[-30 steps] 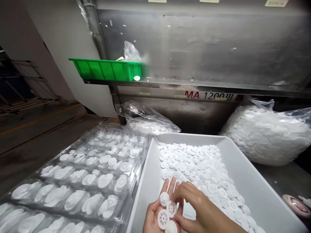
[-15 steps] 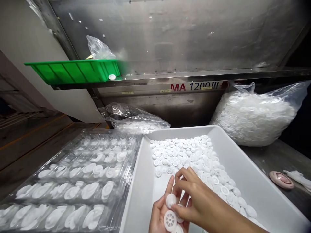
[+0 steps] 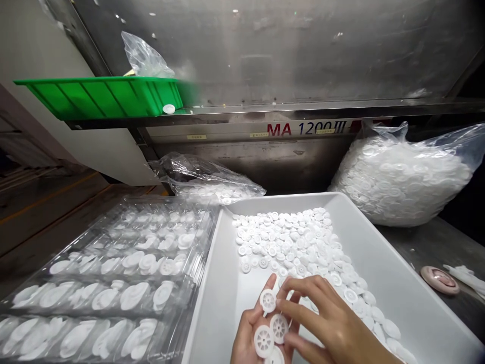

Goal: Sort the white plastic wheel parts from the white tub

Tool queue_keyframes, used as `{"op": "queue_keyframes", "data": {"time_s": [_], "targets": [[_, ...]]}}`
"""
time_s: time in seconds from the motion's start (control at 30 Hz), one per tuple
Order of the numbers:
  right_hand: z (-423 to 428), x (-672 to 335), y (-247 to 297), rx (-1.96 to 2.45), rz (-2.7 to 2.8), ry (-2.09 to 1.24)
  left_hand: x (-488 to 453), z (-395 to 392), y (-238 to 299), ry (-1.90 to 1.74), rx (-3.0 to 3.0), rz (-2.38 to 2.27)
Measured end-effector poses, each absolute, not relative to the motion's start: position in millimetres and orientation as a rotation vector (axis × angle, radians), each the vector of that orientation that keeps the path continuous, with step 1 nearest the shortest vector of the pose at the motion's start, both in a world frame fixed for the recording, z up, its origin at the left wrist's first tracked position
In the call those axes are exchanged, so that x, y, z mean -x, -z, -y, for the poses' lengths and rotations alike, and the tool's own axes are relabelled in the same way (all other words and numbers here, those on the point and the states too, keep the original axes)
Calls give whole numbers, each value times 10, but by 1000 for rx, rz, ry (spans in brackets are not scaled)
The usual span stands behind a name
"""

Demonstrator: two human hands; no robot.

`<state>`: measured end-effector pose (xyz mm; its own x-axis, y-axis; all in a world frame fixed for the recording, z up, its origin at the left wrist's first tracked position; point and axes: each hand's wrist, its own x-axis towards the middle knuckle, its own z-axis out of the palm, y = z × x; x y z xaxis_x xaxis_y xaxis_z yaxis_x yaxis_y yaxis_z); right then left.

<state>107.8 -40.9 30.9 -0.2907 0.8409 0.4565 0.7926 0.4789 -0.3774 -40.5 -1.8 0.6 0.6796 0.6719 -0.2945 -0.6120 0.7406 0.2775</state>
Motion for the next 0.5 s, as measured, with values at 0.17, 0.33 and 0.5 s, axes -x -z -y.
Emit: {"op": "queue_keyframes", "data": {"time_s": [0.17, 0.33, 0.5], "targets": [[449, -929, -127, 1411, 1924, -56, 392, 19, 17, -743, -134, -337], [435, -921, -124, 1349, 2006, 9, 389, 18, 10, -721, -165, -289], [471, -1133, -160, 1296, 2251, 247, 409, 1, 6, -744, -187, -242]]}}
